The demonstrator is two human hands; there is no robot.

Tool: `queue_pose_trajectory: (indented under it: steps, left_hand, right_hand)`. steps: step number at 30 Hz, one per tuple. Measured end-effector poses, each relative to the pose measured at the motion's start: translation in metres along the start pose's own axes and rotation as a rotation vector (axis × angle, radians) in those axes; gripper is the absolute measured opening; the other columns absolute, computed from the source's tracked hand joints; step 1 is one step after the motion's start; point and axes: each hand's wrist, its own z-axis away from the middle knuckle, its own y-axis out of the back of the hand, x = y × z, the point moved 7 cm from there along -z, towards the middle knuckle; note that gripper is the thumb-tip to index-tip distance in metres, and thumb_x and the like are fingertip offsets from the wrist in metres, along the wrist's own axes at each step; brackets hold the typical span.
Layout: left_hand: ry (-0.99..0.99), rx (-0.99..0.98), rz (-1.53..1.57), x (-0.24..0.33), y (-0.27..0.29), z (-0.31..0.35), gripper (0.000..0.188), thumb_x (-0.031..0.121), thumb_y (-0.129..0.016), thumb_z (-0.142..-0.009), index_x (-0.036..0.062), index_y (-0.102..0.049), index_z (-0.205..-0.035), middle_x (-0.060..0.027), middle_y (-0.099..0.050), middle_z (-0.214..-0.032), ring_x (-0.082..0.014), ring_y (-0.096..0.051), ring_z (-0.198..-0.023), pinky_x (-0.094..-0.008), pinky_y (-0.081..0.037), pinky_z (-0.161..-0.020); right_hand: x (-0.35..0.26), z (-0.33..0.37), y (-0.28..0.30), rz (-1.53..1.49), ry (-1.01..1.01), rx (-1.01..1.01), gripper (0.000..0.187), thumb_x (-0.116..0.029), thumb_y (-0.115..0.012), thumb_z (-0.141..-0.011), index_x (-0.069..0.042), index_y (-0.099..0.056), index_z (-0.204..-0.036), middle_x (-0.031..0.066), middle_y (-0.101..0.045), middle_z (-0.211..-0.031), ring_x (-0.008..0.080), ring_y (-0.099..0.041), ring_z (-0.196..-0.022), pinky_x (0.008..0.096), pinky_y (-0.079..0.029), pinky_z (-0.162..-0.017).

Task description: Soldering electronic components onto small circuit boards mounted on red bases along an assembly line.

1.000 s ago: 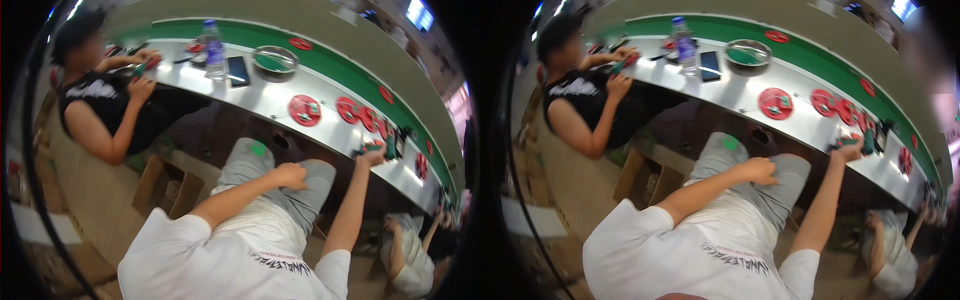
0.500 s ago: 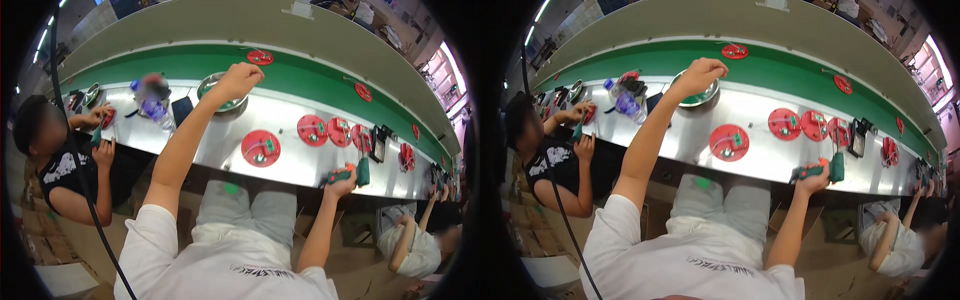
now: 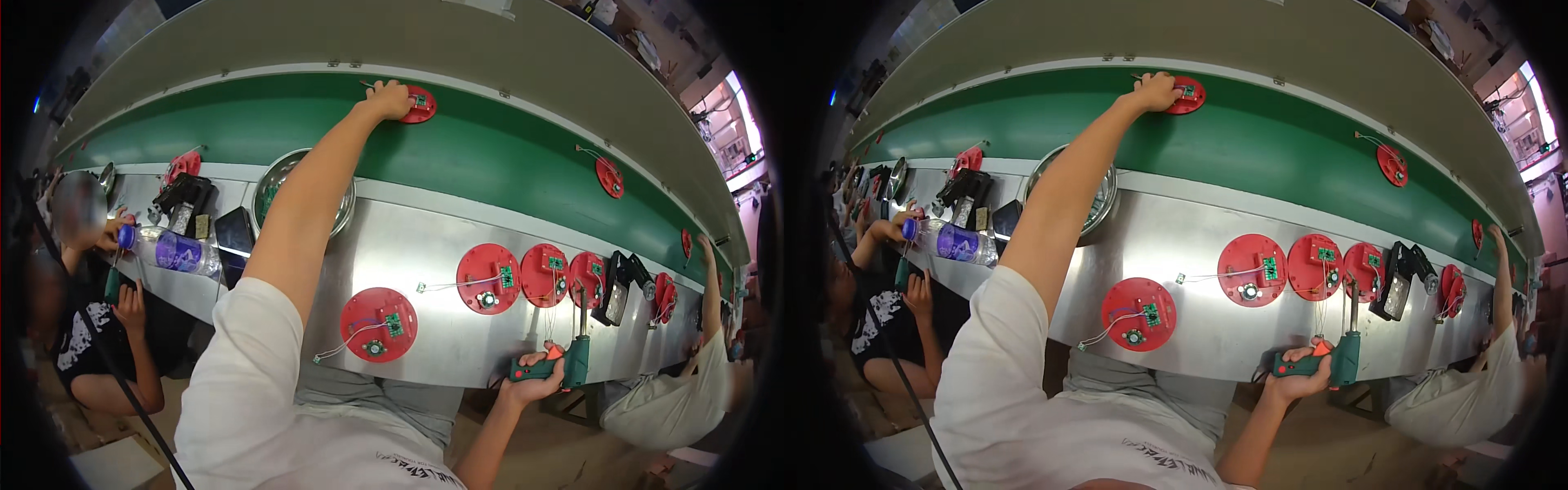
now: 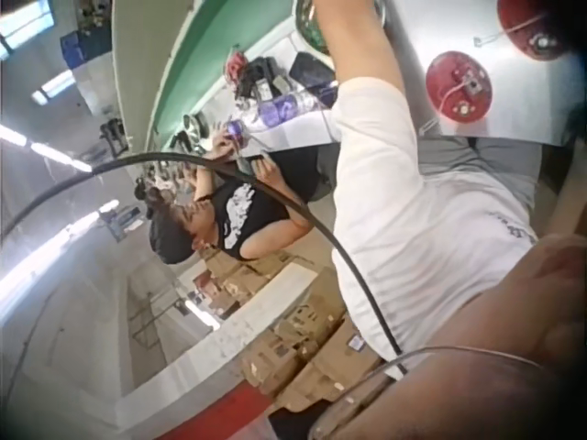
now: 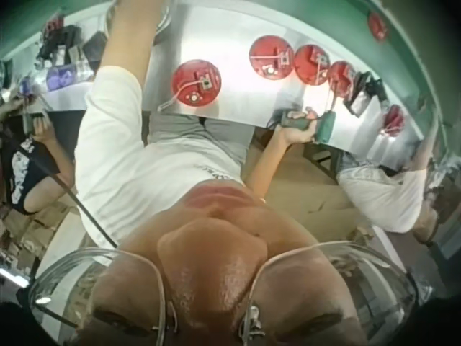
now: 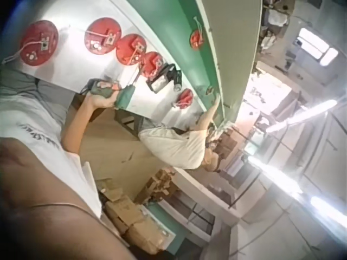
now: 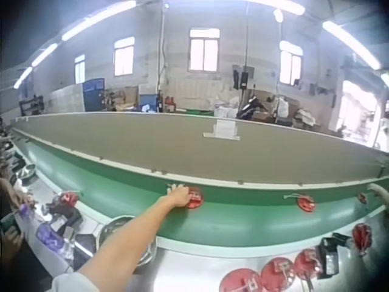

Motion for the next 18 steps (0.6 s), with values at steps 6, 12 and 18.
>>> queue_pose_trajectory:
  steps: [6,12,18]
  left_hand:
    - [-0.336,0.16,0.334,0.034,0.02,0.049,0.032,0.028,-0.059,-0.093,-0.0011,-0.067,-0.085,-0.0185,-0.065,-0.074,-0.0342,-0.064,-0.075,-0.0422,-0.051,-0.073]
    - [-0.482,0.1,-0.033,0.103,0.029,0.22,0.033,0.031,-0.054,-0.092,0.0017,-0.069,-0.092,-0.0204,-0.066,-0.101,-0.0386,-0.064,-0.095,-0.048,-0.051,-0.084]
    - [-0.586,0.337,-0.036,0.099,0.008,0.317,0.029,0.025,-0.059,-0.093,-0.0005,-0.066,-0.104,-0.0171,-0.064,-0.111,-0.0379,-0.06,-0.104,-0.046,-0.049,-0.089]
  right_hand:
    - [0.005,-0.008,0.0,0.005,0.011,-0.021,0.039,-0.037,-0.044,-0.095,-0.001,-0.055,-0.101,0.0034,-0.046,-0.058,0.0145,-0.045,-0.051,0.0269,-0.037,-0.049]
    - [0.001,-0.007,-0.001,-0.024,-0.023,-0.033,0.038,-0.037,-0.046,-0.094,0.0,-0.057,-0.099,0.0038,-0.046,-0.059,0.0152,-0.045,-0.053,0.0287,-0.04,-0.053]
    - [0.007,-0.012,0.0,-0.029,-0.041,-0.075,0.039,-0.036,-0.045,-0.095,0.0,-0.059,-0.097,0.0053,-0.05,-0.059,0.0177,-0.048,-0.055,0.0307,-0.042,-0.055]
